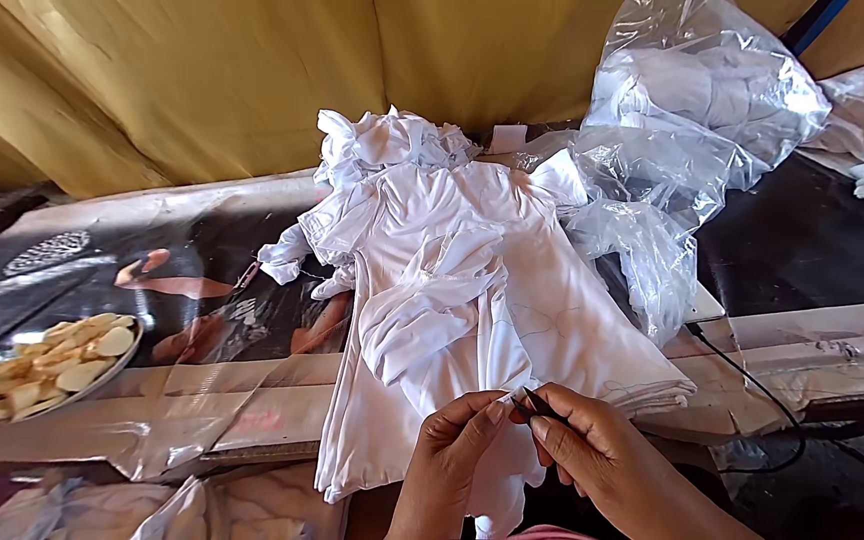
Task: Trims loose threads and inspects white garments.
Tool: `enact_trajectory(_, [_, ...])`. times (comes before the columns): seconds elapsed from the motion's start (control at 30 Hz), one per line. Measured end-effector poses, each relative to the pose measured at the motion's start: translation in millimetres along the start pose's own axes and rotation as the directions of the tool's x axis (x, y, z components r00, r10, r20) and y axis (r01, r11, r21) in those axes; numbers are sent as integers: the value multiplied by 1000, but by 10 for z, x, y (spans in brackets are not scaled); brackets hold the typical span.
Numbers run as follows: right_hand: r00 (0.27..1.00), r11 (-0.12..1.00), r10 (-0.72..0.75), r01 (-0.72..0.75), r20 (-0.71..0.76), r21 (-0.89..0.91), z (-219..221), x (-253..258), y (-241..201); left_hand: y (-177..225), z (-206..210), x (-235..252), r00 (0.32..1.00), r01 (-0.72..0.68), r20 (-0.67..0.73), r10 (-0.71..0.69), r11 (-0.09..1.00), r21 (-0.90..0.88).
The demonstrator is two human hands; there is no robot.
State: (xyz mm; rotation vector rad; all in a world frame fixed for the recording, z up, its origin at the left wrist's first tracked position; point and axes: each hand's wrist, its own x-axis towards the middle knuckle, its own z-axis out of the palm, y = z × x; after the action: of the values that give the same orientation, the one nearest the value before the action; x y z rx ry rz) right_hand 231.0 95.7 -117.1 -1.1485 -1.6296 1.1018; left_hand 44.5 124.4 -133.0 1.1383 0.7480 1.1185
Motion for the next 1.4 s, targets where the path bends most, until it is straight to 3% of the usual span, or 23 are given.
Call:
enact_trajectory(0.33, [986, 986, -167, 167, -19, -17, 8, 9, 126, 37, 19, -8, 999, 28, -31, -29, 999, -37])
enact_trajectory(0.6, [990, 990, -136, 137, -30, 15, 17, -6, 111, -4, 43, -35, 995, -96, -6, 96, 994, 49])
enact_trajectory(0.97, [927, 927, -374, 373, -27, -22, -9, 14, 259, 29, 27, -65, 981, -187, 59, 183, 980, 70])
enact_trajectory(1.1, [898, 899, -438, 436, 47, 43, -65, 5, 242, 24, 33, -85, 967, -251, 77, 242, 958, 137])
enact_trajectory(1.2, [849, 862, -499, 465, 172, 202, -116, 1, 185, -8, 6, -74, 970, -241, 27, 240, 953, 183])
enact_trajectory(1.4, [979, 957, -203, 201, -12, 207, -120, -59, 157, 6, 6, -104, 965, -258, 15, 261, 942, 214])
